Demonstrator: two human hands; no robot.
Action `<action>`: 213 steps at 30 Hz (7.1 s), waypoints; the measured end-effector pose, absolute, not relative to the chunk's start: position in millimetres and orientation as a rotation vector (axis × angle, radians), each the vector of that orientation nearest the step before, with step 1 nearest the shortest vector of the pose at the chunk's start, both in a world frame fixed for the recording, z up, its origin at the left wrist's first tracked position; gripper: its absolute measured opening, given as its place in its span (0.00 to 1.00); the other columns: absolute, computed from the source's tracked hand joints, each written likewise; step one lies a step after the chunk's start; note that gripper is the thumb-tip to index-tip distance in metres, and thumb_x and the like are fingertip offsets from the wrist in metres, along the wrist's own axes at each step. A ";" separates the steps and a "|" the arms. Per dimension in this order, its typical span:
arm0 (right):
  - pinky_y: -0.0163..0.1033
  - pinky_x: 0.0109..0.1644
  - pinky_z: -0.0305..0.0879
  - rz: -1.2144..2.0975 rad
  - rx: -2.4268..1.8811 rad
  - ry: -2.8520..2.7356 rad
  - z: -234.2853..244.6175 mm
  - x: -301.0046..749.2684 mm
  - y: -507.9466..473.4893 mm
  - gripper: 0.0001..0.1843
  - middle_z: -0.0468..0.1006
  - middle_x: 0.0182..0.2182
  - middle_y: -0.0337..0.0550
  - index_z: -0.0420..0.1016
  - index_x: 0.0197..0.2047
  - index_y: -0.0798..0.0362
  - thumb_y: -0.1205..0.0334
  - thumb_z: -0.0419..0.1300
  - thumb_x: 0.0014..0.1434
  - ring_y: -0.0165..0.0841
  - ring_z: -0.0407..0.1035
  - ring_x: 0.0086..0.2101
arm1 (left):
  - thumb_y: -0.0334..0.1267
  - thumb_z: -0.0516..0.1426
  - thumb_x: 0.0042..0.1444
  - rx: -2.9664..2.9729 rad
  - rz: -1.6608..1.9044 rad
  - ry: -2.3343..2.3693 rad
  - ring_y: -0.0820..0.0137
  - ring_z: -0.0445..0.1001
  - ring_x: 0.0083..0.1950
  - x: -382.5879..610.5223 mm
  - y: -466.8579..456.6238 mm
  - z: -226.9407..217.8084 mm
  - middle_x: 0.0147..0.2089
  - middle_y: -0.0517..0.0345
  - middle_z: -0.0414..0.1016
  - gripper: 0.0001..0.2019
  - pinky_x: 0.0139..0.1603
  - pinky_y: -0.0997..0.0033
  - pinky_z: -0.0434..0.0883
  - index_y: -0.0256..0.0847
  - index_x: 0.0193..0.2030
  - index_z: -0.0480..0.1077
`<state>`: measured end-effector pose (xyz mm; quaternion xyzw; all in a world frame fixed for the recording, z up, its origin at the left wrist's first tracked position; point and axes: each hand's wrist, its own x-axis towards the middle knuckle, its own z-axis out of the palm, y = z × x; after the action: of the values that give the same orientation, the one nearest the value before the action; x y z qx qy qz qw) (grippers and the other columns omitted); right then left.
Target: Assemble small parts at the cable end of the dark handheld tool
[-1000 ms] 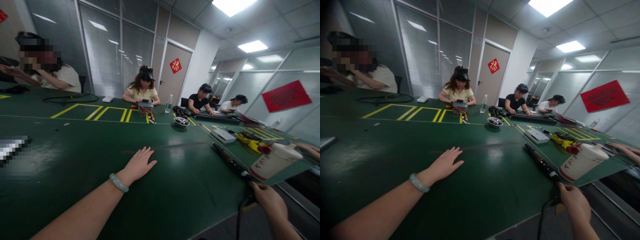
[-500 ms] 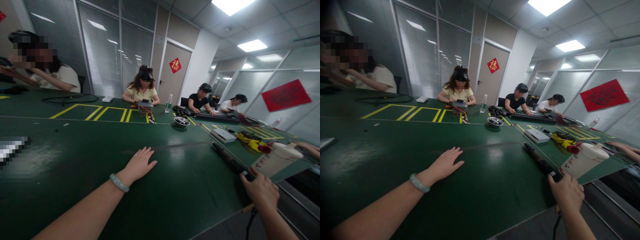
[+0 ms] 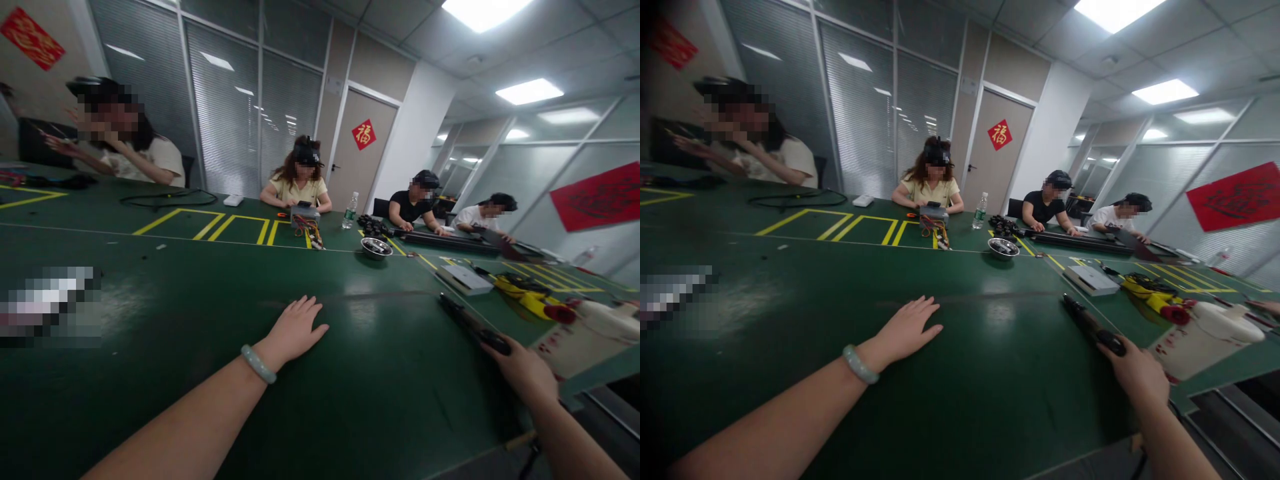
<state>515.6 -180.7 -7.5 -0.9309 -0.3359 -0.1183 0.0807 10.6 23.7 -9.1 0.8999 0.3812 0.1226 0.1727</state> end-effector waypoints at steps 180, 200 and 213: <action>0.34 0.32 0.62 0.845 -1.630 -1.774 -17.3 236.6 -26.6 0.07 0.79 0.29 0.38 0.75 0.34 0.52 0.58 0.61 0.54 0.31 0.71 0.29 | 0.36 0.55 0.60 2.778 0.673 0.989 0.67 0.70 0.45 36.6 5.0 -3.3 0.43 0.60 0.72 0.03 0.45 0.65 0.65 0.44 0.41 0.69; 0.34 0.33 0.61 0.863 -1.636 -1.781 -19.2 236.5 -25.4 0.08 0.78 0.29 0.39 0.75 0.34 0.53 0.58 0.61 0.54 0.31 0.71 0.29 | 0.34 0.57 0.57 2.765 0.733 1.033 0.65 0.70 0.45 36.7 5.6 -7.5 0.44 0.57 0.72 0.09 0.46 0.62 0.66 0.42 0.45 0.67; 0.33 0.32 0.61 0.859 -1.647 -1.774 -20.6 237.3 -25.1 0.08 0.78 0.28 0.39 0.75 0.35 0.53 0.58 0.61 0.54 0.31 0.70 0.29 | 0.33 0.58 0.56 2.750 0.756 1.052 0.65 0.71 0.45 35.6 5.0 -7.4 0.44 0.58 0.71 0.11 0.45 0.63 0.67 0.43 0.46 0.65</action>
<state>237.3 -25.1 -20.6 -0.6152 -0.6624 0.3209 0.2825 35.6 5.0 -7.4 0.9035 0.3456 0.2482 0.0510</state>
